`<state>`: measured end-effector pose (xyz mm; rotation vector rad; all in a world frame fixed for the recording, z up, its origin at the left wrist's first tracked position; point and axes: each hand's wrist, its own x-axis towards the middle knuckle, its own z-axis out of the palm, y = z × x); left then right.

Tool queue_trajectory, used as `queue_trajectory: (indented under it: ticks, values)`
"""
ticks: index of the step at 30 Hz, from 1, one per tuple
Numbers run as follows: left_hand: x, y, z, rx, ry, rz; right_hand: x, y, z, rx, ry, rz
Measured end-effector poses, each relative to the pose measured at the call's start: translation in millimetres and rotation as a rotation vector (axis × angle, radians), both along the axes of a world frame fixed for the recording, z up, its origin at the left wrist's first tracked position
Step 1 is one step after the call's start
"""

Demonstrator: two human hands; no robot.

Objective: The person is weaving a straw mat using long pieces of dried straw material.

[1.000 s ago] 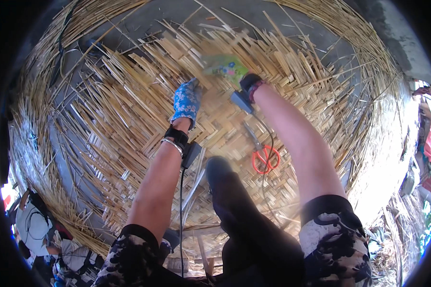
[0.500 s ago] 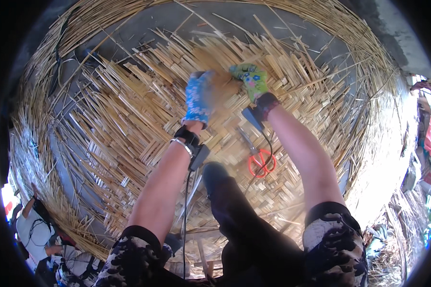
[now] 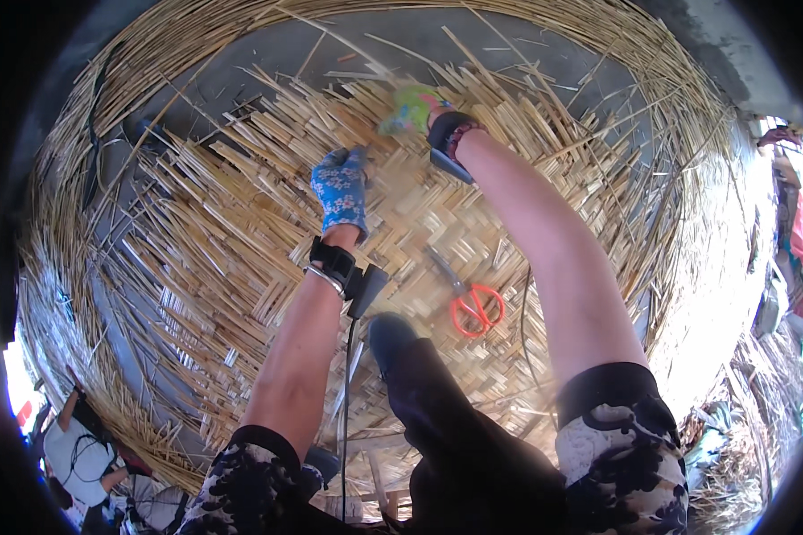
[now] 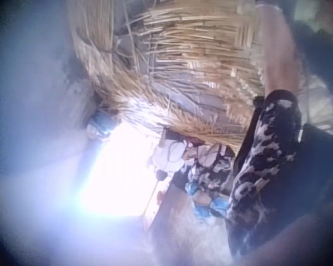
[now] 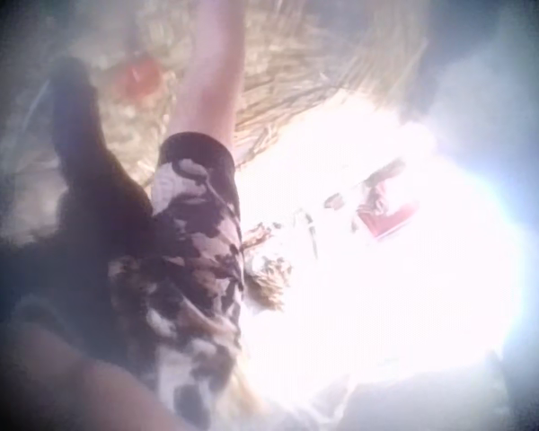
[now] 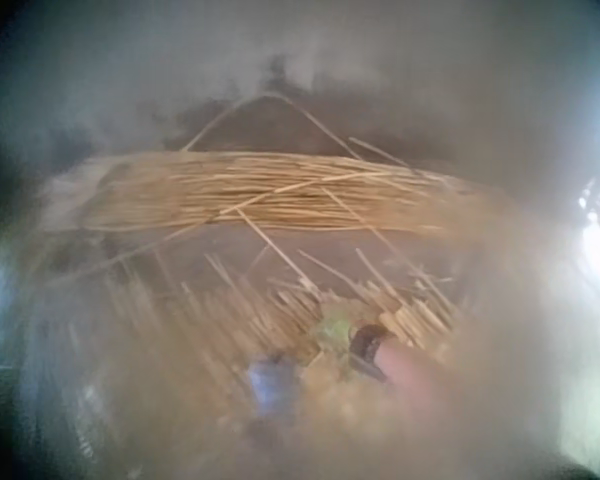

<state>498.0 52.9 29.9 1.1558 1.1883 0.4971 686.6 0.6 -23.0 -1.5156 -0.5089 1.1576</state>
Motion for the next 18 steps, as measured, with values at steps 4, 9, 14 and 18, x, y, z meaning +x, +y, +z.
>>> queue_trajectory:
  ticks: [4, 9, 14, 18]
  values:
    - [-1.4, 2.5, -0.7, 0.008, -0.031, 0.003, 0.2, 7.8, 5.4, -0.112, -0.28, 0.098]
    - [-1.4, 4.4, -6.5, 0.085, 0.011, -0.06, -3.6, 14.1, 7.0, -0.182, -0.484, 0.173]
    - [-0.5, 4.7, -8.8, 0.061, 0.042, -0.065, -10.3, 5.2, 5.6, -0.222, -0.56, 0.207]
    - [-1.7, 4.7, -10.3, 0.21, 0.136, -0.087, -12.9, 1.3, 3.0, -0.246, -0.617, 0.231]
